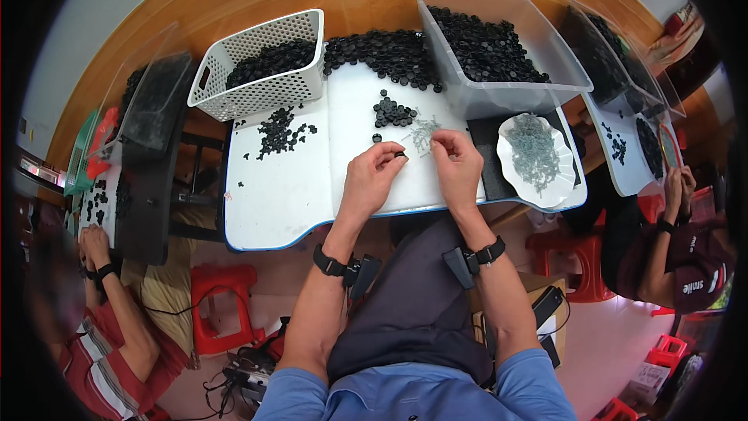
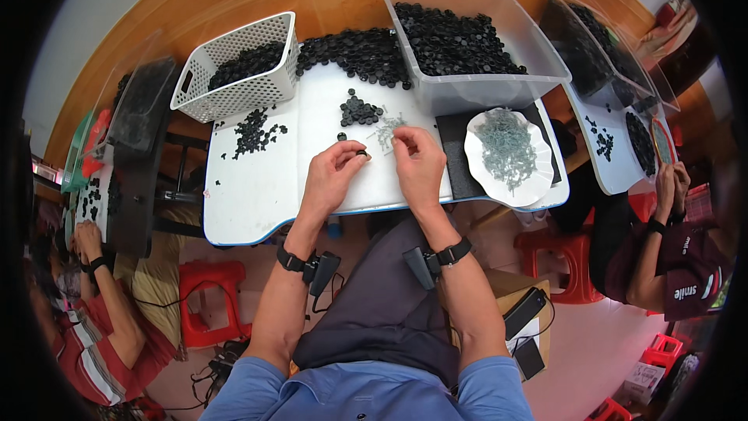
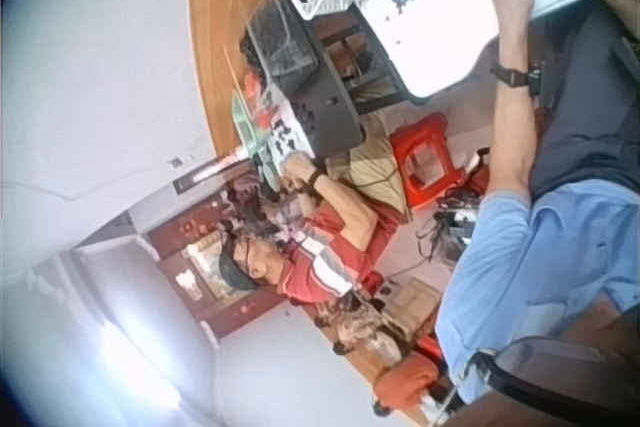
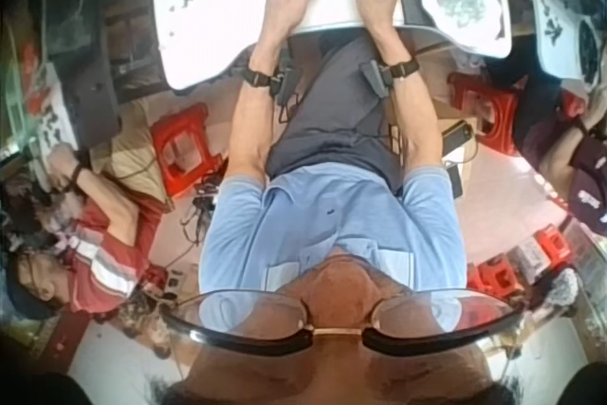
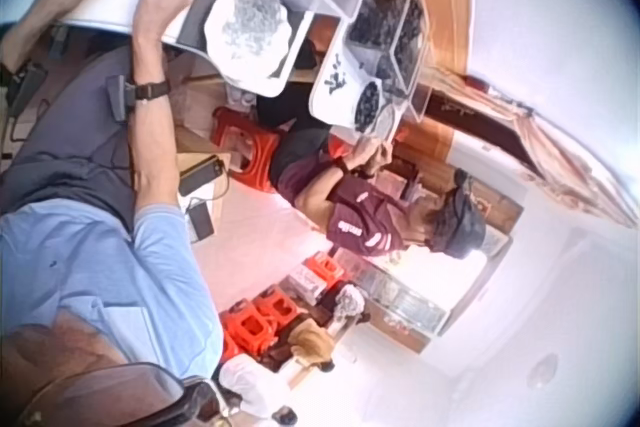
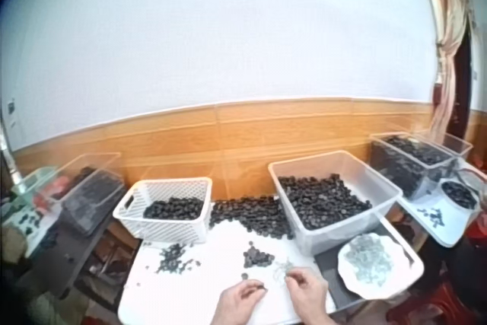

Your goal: Assembling small plastic components by inserting small pins or pieces into a larger black plastic base.

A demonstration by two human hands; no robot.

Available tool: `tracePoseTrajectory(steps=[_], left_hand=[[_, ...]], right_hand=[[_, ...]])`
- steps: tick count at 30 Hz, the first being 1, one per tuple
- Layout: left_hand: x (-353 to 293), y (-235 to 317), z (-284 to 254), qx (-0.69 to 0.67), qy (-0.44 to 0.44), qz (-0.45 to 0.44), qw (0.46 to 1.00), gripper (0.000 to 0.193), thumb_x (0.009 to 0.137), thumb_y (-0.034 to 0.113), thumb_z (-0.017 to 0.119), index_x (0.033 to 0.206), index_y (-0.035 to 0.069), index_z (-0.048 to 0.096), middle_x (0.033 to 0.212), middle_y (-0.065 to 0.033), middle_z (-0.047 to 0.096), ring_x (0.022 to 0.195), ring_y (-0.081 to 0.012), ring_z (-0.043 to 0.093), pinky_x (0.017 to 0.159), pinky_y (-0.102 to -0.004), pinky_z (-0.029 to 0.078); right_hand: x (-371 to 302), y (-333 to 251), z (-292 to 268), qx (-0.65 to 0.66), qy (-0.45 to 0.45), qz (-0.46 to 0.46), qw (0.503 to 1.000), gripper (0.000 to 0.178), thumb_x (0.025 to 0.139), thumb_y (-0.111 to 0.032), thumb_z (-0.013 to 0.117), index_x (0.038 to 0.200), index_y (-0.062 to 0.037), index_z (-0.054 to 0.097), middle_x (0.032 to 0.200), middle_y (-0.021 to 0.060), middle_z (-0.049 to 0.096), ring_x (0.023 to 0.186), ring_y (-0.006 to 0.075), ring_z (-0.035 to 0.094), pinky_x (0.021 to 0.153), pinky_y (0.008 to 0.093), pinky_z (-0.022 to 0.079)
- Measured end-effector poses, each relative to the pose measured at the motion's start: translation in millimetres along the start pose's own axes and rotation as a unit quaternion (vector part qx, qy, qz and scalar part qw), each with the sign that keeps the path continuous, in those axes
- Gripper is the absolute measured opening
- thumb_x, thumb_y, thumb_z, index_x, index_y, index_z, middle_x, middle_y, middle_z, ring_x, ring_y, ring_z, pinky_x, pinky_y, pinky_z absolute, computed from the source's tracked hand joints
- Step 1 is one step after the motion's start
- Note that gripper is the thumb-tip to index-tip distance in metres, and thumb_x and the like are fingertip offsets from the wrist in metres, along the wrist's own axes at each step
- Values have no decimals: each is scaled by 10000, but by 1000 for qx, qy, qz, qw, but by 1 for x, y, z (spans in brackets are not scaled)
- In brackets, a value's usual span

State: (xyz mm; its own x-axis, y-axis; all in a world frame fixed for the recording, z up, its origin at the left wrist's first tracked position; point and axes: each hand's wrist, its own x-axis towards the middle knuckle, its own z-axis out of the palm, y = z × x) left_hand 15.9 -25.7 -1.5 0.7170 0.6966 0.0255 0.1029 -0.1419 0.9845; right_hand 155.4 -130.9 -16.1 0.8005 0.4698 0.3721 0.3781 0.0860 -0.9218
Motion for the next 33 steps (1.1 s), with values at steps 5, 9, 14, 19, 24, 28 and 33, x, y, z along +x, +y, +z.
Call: tracePoseTrajectory(steps=[5, 9, 14, 19, 24, 28, 33], left_hand=[[-2, -3, 3, 1, 23, 16, 1000, 233, 939, 128, 729, 1114, -26, 726, 952, -116, 775, 884, -147, 721, 821, -287, 555], [-2, -4, 2, -5, 25, 18, 999, 214, 939, 113, 726, 1105, -23, 730, 951, -113, 775, 879, -146, 720, 822, -291, 556], [1, -10, 3, -11, 32, 55, 998, 206, 942, 100, 724, 1107, -22, 732, 949, -111, 773, 878, -136, 712, 816, -286, 554], [2, -15, -3, -62, 13, 31, 998, 229, 968, 59, 717, 1180, -27, 702, 1068, -60, 745, 973, -99, 686, 873, -239, 542], [-5, -14, 7, -55, 28, 18, 998, 218, 953, 82, 746, 1151, -8, 731, 982, -17, 744, 895, -67, 652, 817, -231, 531], [-9, -14, 8, 19, 30, 65, 997, 198, 959, 89, 742, 1136, 0, 738, 975, -10, 739, 878, -62, 649, 809, -230, 532], [-3, -22, 8, -94, 73, 23, 993, 228, 976, 95, 721, 1174, -18, 716, 1023, -79, 769, 926, -107, 694, 838, -256, 549]], right_hand=[[0, -9, -1, -96, -24, -47, 994, 117, 863, 47, 694, 966, 6, 731, 905, 109, 691, 710, 196, 659, 668, 304, 527], [3, -7, -3, -111, -47, -45, 992, 107, 846, 34, 702, 944, 1, 731, 902, 124, 676, 719, 226, 664, 666, 329, 527], [18, -10, -20, -211, -150, -40, 965, 112, 839, 6, 712, 944, -10, 747, 946, 145, 676, 785, 269, 685, 712, 372, 542], [23, -4, -21, -214, -200, -108, 950, 139, 823, -15, 732, 957, -33, 762, 957, 143, 662, 825, 301, 674, 756, 390, 538], [16, 0, -25, -181, -196, -91, 959, 120, 818, -35, 759, 938, -38, 764, 918, 126, 644, 777, 270, 657, 712, 369, 531], [11, -6, -24, -197, -188, -89, 958, 95, 814, -41, 763, 907, -32, 744, 910, 118, 645, 756, 263, 643, 699, 371, 524], [15, -5, -24, -146, -186, -86, 968, 135, 813, -31, 747, 946, -50, 745, 916, 111, 658, 781, 287, 649, 724, 378, 526]])
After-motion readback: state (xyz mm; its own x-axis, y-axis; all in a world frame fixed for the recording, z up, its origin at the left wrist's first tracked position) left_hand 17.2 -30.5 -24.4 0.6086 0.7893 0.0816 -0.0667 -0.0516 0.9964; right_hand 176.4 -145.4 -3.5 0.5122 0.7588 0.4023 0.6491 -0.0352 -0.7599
